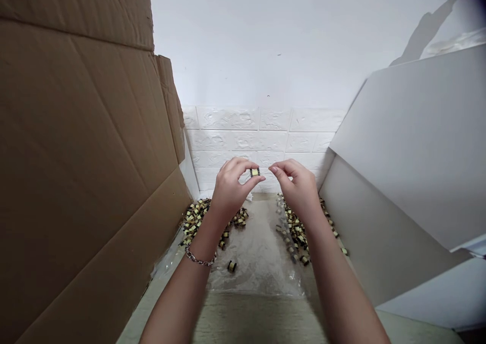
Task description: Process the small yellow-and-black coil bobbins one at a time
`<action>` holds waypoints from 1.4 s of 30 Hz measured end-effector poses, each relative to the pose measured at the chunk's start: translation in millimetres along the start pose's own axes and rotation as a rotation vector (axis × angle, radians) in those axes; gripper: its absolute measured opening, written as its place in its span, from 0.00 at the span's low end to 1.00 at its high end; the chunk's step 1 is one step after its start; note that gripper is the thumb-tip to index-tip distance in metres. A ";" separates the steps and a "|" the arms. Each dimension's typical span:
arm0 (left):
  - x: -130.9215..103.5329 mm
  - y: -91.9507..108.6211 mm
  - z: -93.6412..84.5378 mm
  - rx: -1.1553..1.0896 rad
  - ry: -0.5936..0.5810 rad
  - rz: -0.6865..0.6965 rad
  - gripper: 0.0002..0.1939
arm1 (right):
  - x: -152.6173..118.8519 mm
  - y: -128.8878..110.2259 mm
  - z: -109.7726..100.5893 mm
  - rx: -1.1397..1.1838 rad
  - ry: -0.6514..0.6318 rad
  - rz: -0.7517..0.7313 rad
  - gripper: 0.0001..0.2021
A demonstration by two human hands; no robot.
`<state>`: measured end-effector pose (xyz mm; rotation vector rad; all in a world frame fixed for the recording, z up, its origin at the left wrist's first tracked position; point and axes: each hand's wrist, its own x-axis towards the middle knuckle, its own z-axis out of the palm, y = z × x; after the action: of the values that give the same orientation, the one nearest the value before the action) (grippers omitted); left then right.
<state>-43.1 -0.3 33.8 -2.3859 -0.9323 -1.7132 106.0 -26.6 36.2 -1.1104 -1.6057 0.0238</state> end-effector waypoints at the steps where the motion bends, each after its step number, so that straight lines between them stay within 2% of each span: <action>1: 0.2 0.0 -0.3 -0.006 -0.010 0.001 0.10 | -0.2 -0.6 -0.3 -0.027 0.005 -0.024 0.08; 8: 2.2 1.7 -4.7 -0.068 -0.077 -0.002 0.09 | -0.2 0.3 -1.1 -0.026 -0.004 -0.068 0.08; 13: 2.6 1.7 -7.9 -0.072 -0.099 0.017 0.08 | 1.2 3.3 -3.5 0.113 -0.066 0.026 0.08; 21: 0.2 0.4 -6.5 0.150 -0.127 0.091 0.08 | 0.6 -3.1 -9.6 0.278 -0.162 0.137 0.08; 28: -2.6 -0.6 -2.7 0.299 -0.107 0.144 0.09 | -2.6 -9.1 -12.0 0.192 -0.192 0.103 0.07; 36: -6.6 2.1 3.3 0.461 -0.050 0.237 0.08 | -8.2 -20.2 -11.9 -0.121 -0.054 -0.104 0.06; 42: -5.4 6.2 0.9 0.339 -0.035 0.186 0.09 | -9.4 -21.1 -13.4 -0.097 0.027 -0.086 0.06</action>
<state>-40.3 -7.4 30.5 -2.2066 -0.8893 -1.3325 102.4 -51.3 45.5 -1.1101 -1.6429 -0.1266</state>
